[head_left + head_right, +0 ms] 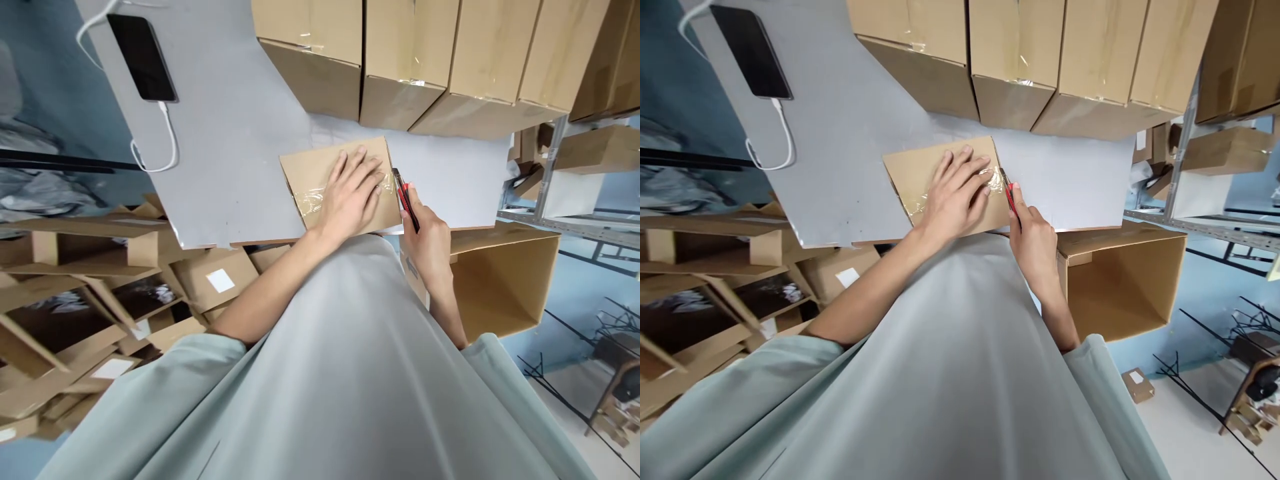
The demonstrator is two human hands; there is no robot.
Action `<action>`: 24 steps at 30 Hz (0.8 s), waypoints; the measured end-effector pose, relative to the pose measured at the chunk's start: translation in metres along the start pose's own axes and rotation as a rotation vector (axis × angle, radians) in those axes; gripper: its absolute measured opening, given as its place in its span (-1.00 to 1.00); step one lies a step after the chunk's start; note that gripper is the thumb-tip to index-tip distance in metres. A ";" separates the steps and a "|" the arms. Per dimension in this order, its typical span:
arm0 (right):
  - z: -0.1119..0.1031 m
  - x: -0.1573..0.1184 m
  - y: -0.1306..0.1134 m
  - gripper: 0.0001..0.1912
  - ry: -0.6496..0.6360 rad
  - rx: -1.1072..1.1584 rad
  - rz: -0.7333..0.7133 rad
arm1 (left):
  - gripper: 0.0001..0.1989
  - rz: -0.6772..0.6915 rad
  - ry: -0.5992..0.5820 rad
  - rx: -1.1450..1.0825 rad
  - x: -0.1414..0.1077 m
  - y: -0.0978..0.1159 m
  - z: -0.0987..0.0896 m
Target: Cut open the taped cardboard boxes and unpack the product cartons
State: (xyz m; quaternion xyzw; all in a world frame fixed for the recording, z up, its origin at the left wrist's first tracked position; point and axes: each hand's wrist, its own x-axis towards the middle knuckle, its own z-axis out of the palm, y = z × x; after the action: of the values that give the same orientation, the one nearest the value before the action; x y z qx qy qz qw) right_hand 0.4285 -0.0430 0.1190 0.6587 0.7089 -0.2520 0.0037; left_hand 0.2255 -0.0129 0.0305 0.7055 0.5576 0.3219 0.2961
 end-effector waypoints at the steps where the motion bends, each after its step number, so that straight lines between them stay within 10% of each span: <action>1: 0.001 0.004 0.002 -0.32 -0.006 0.008 -0.022 | -0.55 -0.012 0.006 0.002 0.000 0.001 0.000; 24: 0.012 0.011 -0.031 -0.31 -0.060 -0.045 0.094 | -0.53 0.008 0.023 -0.015 -0.001 -0.004 0.004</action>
State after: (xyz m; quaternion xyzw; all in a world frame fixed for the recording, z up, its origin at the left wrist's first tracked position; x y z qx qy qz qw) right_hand 0.3942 -0.0368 0.1160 0.6833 0.6821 -0.2551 0.0514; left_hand 0.2264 -0.0137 0.0250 0.7017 0.5558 0.3354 0.2935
